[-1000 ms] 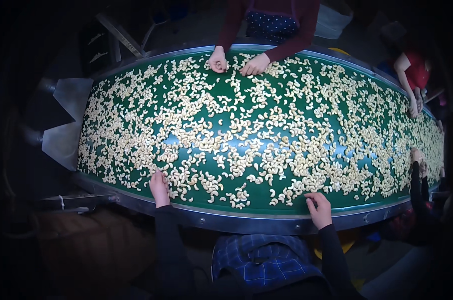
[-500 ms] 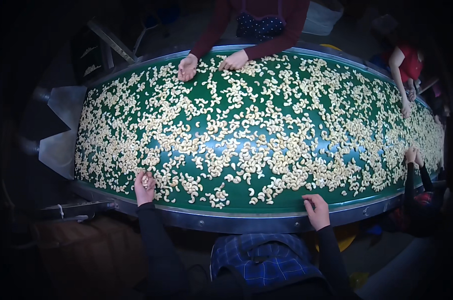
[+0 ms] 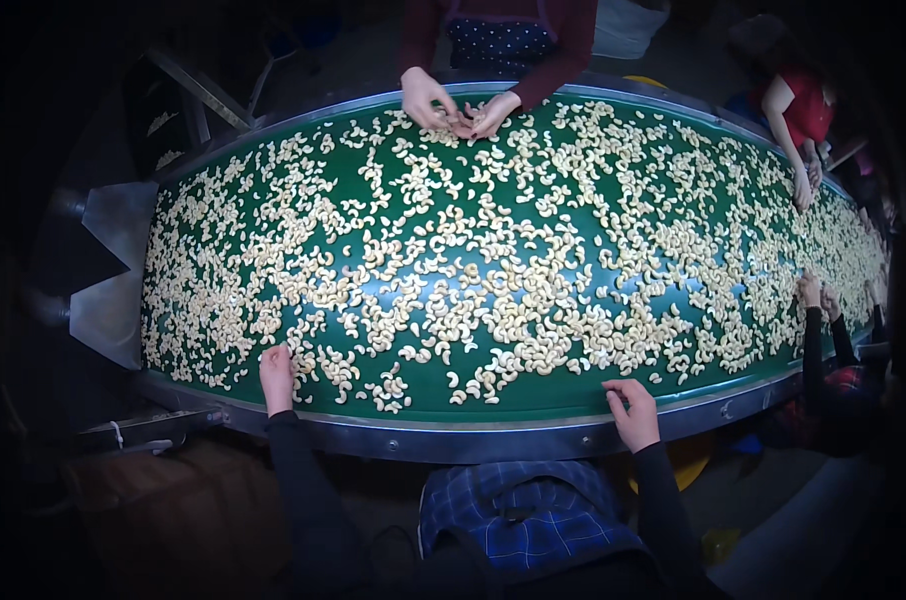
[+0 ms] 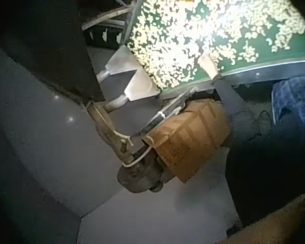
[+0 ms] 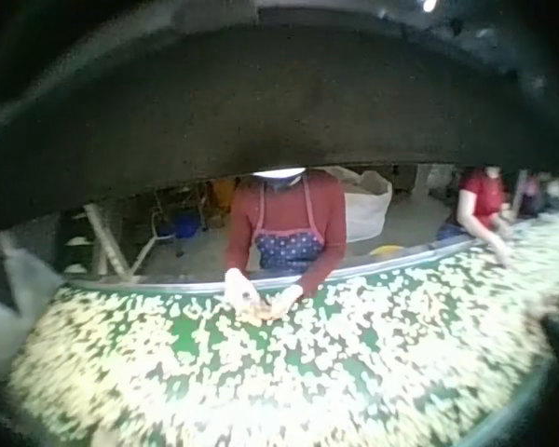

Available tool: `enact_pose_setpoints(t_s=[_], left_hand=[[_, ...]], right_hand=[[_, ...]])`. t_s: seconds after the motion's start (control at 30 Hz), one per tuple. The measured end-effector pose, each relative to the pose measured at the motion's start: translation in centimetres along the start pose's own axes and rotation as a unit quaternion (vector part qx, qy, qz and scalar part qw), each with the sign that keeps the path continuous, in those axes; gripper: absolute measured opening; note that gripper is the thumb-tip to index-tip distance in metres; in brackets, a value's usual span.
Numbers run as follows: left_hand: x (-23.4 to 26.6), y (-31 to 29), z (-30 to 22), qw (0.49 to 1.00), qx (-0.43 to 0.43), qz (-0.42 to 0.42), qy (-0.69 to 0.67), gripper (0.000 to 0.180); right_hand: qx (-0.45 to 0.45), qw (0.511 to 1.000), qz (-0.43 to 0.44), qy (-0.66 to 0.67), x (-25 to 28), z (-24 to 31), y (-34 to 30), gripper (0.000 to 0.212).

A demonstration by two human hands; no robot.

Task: The person sorts cashew nuts moving along a conveyor belt by picking through them and collecting selected nuts by hand.

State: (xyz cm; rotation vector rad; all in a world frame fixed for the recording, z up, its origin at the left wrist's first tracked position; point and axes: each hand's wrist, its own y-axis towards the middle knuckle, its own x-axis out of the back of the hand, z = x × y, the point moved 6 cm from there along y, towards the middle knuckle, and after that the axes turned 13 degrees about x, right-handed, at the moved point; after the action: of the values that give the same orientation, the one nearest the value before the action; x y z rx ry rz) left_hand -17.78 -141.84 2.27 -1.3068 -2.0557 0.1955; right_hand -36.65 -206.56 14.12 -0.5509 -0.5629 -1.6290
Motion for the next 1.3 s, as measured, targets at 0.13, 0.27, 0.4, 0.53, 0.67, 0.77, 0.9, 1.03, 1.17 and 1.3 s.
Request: enact_pose_setpoints(t_s=[0.13,0.27,0.4,0.53,0.67,0.77,0.9,1.03,1.17,1.3], left_hand=[[-2.0,-5.9,-0.5,0.930,-0.120,-0.129,0.323,0.027],[-4.3,-7.8,-1.2,0.915,-0.052,-0.161,0.366,0.028],[-2.3,-4.9,2.9,0.997,0.014,0.078,0.015,0.027],[-13.7,-15.1,-2.6,0.790,0.134,0.416,-0.430,0.023],[-23.4,-23.1,-5.9,0.803,0.167,0.404,-0.406,0.031],[-31.9,-28.0,-7.1,0.674,0.180,0.551,-0.458,0.028],[-39.6,-35.2,-9.1,0.622,0.273,0.601,-0.422,0.023],[-42.8,-38.9,-9.3,0.696,0.320,0.548,-0.337,0.028],[-44.5,-39.0,-8.9,0.706,0.256,0.578,-0.318,0.033],[-48.7,-39.5,-13.6,0.857,0.132,0.481,-0.130,0.030]], right_hand=[[-0.005,1.000,0.014,-0.007,1.4,-1.3,-0.3,0.013],[0.008,1.000,0.005,-0.006,2.9,-2.0,0.2,0.013],[0.026,1.000,0.017,0.000,3.4,-2.3,1.3,0.014],[0.005,1.000,0.010,-0.001,6.0,-4.7,0.5,0.014],[0.022,0.996,0.086,-0.018,4.6,-8.3,1.2,0.013],[0.052,0.998,-0.010,-0.024,6.8,-9.0,3.6,0.012],[0.161,0.978,-0.085,-0.105,8.3,-8.8,5.8,0.016],[0.050,0.986,0.114,0.109,5.0,-10.3,4.6,0.018],[0.044,0.996,-0.030,0.073,7.3,-11.1,7.8,0.016],[0.105,0.992,0.025,-0.071,6.4,-12.2,9.3,0.020]])
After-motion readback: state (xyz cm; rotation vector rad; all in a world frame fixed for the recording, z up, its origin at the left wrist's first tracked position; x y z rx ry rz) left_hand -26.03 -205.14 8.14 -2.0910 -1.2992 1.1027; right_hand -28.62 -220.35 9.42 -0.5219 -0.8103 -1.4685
